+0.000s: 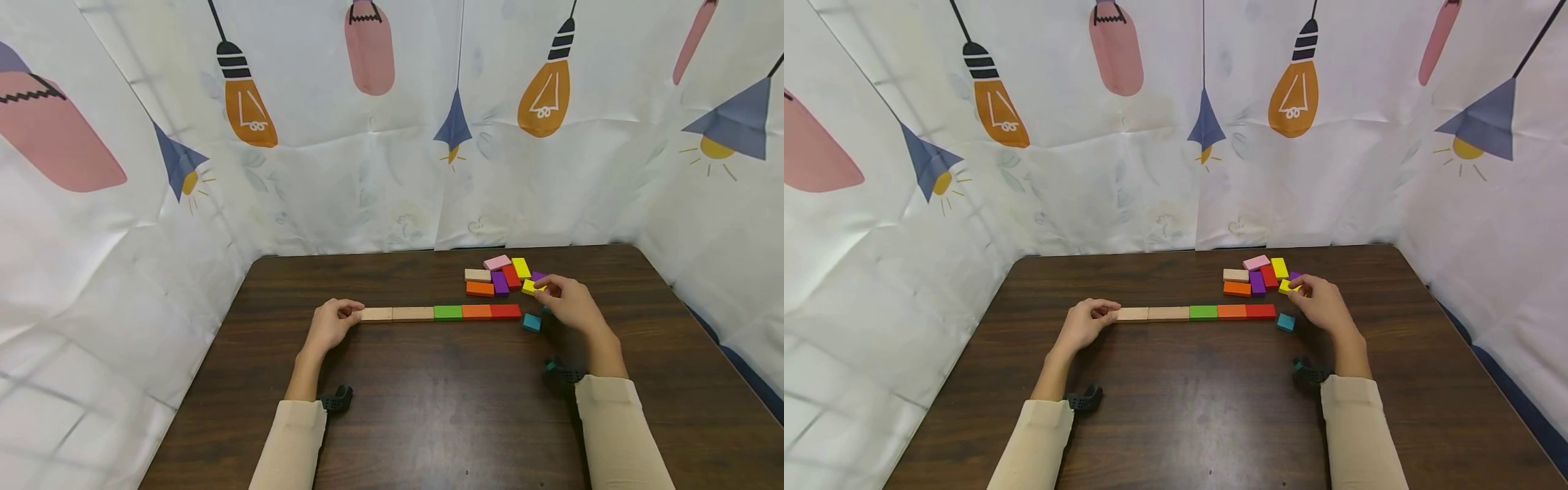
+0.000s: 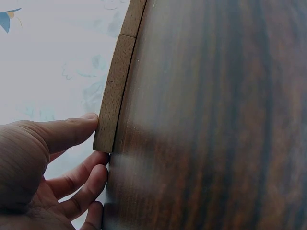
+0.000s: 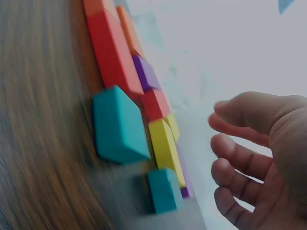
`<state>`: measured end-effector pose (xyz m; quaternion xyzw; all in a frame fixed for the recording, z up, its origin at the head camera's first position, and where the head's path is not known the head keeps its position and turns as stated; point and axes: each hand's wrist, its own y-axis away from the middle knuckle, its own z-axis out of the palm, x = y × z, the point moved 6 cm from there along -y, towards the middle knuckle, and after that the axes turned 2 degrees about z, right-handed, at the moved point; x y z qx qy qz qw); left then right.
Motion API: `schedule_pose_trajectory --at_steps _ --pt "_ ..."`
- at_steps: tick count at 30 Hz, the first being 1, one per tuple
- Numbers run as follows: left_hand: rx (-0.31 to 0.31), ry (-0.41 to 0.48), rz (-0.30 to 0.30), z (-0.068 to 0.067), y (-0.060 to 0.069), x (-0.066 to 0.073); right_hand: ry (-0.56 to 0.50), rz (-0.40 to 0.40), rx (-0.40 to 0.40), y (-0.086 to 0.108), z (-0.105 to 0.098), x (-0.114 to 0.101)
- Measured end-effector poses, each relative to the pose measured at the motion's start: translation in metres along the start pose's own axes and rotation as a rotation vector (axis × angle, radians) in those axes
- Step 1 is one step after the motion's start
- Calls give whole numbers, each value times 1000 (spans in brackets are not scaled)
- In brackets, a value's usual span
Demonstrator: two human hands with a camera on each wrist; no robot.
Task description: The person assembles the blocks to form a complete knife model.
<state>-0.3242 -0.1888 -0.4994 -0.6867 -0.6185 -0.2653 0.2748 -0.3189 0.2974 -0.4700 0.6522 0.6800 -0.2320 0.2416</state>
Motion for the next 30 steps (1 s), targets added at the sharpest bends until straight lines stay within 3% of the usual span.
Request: schedule_pose_trajectory --at_steps 11,19,30 --pt "-2 -1 2 -2 1 -1 -3 67 99 10 -25 16" --pt "-3 8 -7 -1 1 0 33 151 24 1 -7 37" --pt "-4 8 -1 -1 2 0 104 213 -8 -13 0 43"
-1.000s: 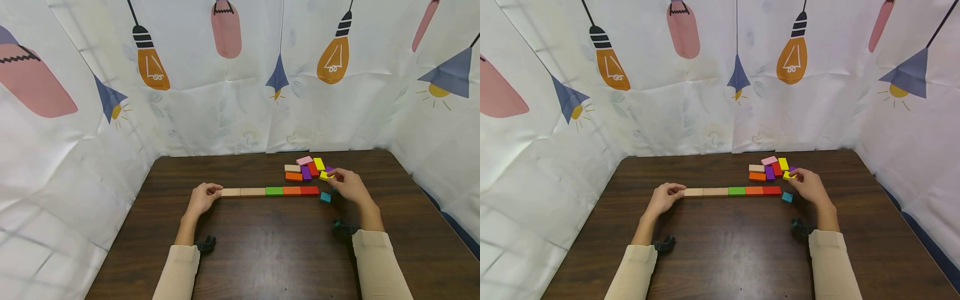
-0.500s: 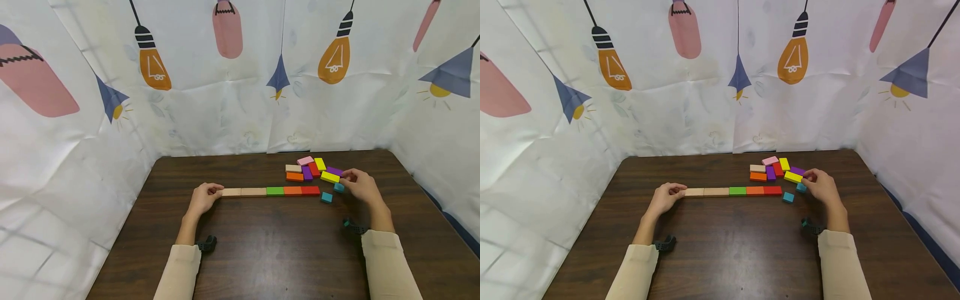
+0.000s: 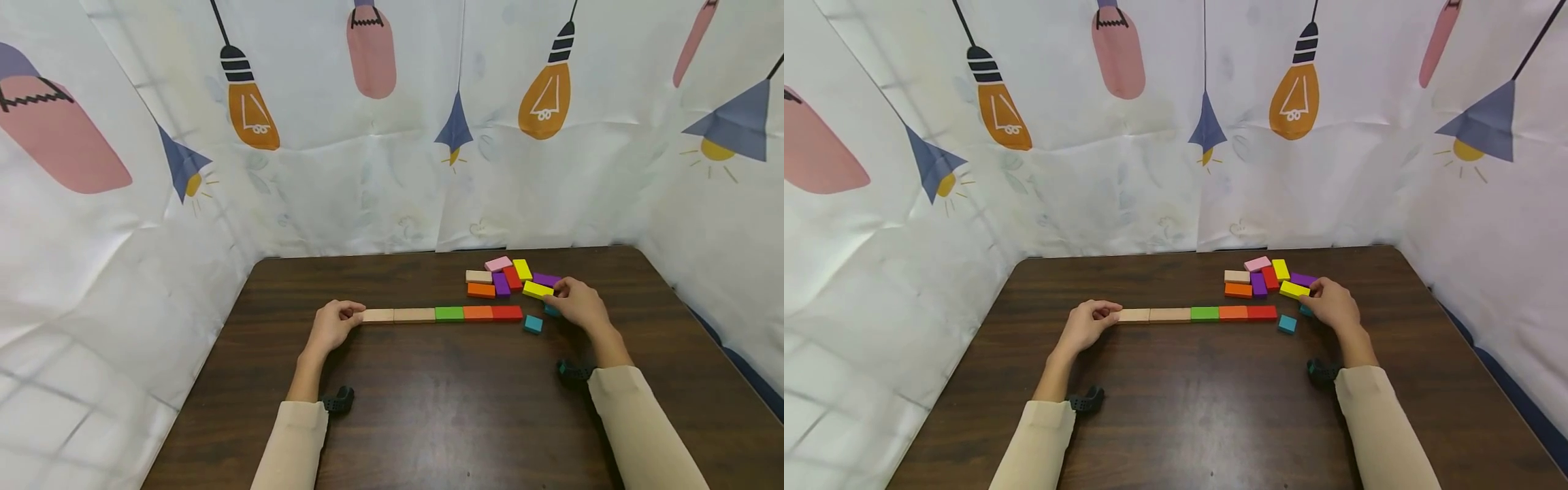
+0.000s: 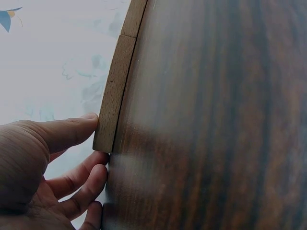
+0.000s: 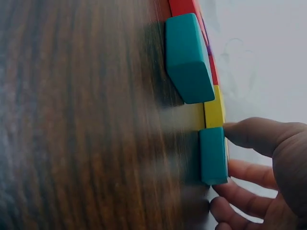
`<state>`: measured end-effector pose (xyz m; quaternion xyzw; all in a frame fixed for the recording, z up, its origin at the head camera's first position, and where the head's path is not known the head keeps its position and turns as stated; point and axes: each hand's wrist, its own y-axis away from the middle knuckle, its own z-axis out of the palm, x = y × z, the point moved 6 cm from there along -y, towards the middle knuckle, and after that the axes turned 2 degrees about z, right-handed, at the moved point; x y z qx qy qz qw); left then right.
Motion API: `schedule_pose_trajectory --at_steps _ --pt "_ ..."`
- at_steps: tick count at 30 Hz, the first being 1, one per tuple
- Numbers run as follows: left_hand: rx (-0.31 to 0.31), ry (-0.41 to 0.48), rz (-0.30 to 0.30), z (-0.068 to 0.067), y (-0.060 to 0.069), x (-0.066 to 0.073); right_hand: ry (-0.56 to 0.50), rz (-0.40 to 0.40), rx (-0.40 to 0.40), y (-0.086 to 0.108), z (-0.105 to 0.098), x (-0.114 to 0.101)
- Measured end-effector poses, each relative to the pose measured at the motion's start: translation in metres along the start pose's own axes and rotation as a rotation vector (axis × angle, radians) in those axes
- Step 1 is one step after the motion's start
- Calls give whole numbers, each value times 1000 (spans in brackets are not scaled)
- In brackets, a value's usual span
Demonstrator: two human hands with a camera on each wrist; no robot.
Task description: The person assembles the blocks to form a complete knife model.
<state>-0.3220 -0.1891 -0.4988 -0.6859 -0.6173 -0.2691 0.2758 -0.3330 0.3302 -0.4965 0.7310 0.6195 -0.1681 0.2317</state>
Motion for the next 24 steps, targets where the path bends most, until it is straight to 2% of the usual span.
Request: schedule_pose_trajectory --at_steps 11,16,24 --pt "0 3 -4 -1 -1 0 51 81 -64 -6 4 -7" --pt "1 4 0 0 0 0 72 64 -29 -5 3 -8" --pt "7 4 -2 -2 1 1 80 -3 74 2 -2 -11"
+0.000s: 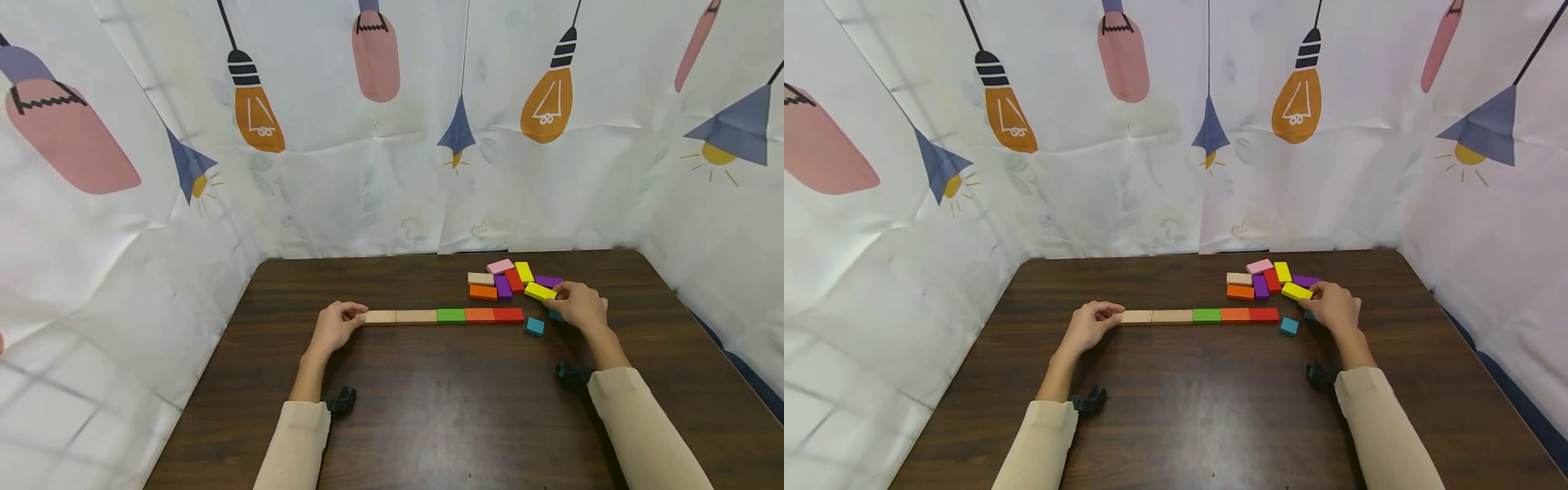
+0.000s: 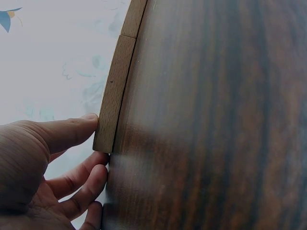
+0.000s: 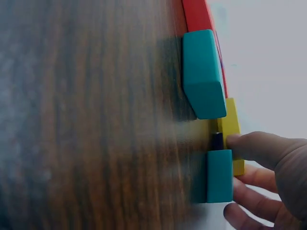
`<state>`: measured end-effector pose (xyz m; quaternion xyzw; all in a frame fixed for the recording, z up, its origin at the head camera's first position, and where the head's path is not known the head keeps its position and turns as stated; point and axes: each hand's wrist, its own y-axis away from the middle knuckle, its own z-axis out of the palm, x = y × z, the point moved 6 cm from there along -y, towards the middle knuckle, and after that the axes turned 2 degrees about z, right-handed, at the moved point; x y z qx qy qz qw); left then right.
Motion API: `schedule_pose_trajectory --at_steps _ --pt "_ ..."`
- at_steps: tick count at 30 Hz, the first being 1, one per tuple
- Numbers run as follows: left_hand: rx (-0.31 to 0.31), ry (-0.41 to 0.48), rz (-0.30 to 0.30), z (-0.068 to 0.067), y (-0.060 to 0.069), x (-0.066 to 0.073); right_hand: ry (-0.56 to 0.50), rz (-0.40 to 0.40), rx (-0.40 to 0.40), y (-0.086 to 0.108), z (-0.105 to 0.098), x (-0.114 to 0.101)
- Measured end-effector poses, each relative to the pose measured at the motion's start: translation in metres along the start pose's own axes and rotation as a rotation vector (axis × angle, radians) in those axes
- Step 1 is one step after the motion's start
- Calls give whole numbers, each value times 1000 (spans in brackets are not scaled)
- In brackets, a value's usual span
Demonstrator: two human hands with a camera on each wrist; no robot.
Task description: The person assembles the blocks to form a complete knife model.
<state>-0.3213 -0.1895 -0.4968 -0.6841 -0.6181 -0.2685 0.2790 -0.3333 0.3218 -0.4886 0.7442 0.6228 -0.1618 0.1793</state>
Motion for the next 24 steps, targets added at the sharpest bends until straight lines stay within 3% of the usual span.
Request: schedule_pose_trajectory --at_steps 9,24 --pt "-2 4 -5 1 0 -2 -36 -98 94 17 -8 -12" --pt "10 0 6 0 0 0 -62 -271 -12 56 5 -50"
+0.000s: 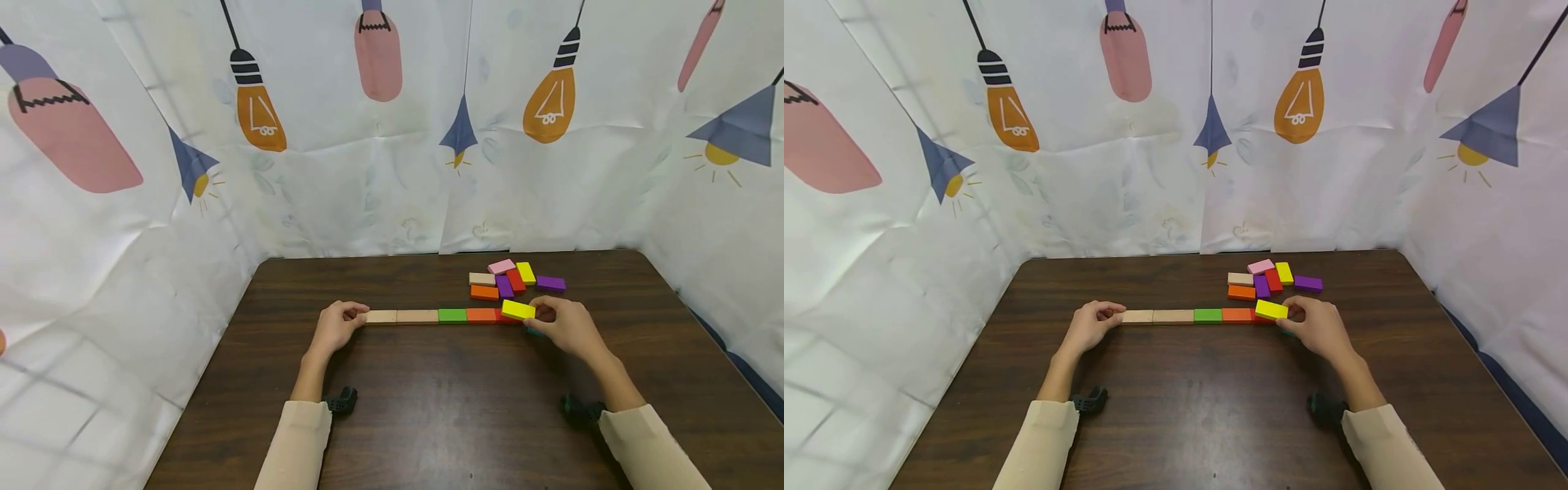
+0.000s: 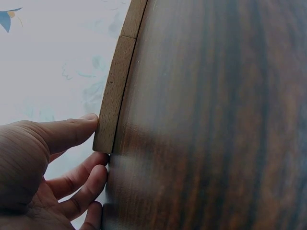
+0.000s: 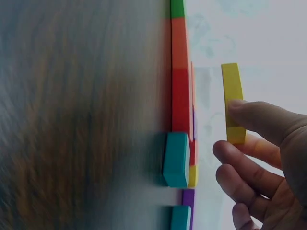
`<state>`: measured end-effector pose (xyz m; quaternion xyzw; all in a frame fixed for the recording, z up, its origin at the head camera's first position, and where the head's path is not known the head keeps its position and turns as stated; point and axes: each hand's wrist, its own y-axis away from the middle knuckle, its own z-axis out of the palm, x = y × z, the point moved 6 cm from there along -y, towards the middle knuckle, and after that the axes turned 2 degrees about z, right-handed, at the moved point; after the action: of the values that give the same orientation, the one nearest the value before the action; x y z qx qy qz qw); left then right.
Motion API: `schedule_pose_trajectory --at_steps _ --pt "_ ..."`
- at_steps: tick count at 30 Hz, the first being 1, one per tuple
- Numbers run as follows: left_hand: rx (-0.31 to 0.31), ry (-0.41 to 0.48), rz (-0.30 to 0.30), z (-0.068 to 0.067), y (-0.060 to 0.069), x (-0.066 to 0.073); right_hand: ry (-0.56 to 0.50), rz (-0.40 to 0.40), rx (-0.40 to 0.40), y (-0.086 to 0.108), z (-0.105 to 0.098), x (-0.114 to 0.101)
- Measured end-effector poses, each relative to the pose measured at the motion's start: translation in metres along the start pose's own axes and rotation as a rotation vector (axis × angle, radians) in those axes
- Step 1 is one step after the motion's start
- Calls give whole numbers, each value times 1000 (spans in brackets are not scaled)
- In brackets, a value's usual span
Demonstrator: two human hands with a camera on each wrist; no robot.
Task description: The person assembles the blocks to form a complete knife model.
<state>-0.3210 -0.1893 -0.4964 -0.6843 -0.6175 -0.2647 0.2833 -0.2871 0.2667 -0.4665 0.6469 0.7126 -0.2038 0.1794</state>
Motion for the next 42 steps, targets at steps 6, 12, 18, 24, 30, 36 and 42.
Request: schedule_pose_trajectory --at_steps 6,12,18,24,30,36,42 --pt "3 -5 2 0 0 1 -13 -58 -32 5 8 -15" --pt "1 -9 -4 1 -1 0 -19 -88 -81 7 19 -25" --pt "-4 -3 -19 1 -1 -1 -11 -106 -151 6 33 -34" --pt "-5 -9 -15 1 -1 -1 9 -124 -194 5 46 -41" --pt "-6 -11 -12 1 -1 -1 4 -146 -229 3 56 -50" --pt "-6 -6 -9 1 -1 -1 11 -150 -255 0 64 -61" --pt "-2 -13 0 1 -1 0 17 -121 -280 -3 72 -71"
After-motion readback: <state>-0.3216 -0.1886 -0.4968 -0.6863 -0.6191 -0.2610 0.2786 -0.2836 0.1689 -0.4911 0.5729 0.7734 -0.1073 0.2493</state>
